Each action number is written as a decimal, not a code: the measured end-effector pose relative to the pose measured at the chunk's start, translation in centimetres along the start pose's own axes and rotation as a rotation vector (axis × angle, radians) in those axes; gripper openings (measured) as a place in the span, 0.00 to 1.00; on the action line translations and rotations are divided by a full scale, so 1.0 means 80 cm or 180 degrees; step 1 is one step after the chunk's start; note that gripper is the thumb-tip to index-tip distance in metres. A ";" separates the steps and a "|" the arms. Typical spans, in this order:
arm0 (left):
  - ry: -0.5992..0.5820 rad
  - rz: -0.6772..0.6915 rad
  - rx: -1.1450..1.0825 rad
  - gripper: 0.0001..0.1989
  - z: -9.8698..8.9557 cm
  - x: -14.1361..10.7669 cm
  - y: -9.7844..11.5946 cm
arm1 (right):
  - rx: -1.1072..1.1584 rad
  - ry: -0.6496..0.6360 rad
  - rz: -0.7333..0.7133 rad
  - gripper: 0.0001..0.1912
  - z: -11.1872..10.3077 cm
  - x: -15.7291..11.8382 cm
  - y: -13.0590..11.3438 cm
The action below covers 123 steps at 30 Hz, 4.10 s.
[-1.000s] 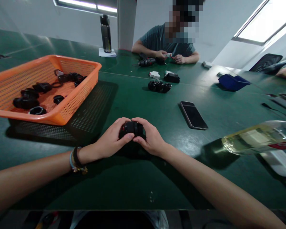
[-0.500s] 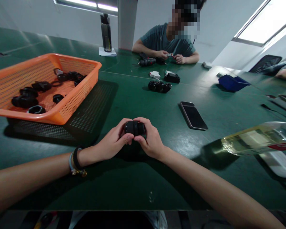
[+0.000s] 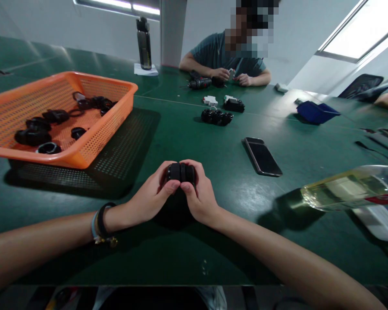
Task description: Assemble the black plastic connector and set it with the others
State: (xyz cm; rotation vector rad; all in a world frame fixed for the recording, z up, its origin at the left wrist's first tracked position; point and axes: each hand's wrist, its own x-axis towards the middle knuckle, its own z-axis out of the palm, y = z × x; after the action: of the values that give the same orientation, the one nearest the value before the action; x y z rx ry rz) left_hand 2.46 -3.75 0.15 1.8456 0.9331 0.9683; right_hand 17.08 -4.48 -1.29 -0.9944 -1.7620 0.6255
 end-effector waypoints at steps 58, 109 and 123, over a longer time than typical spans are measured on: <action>0.0603 -0.0903 -0.0020 0.17 0.023 0.024 -0.004 | -0.1406 0.0627 -0.1196 0.09 0.009 0.025 0.010; 0.0734 -0.0536 0.0160 0.17 0.010 0.035 -0.014 | -0.1486 0.0383 -0.1091 0.09 0.006 0.037 0.019; 0.0668 -0.0389 0.1486 0.17 0.006 0.031 -0.011 | -0.1133 0.0580 -0.0746 0.07 0.016 0.031 0.008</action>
State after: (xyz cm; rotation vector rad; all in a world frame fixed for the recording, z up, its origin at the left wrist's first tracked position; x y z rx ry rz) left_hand 3.72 -1.38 -0.18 2.0591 1.4829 0.9355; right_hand 15.66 -2.01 -1.01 -1.0251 -1.8250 0.0698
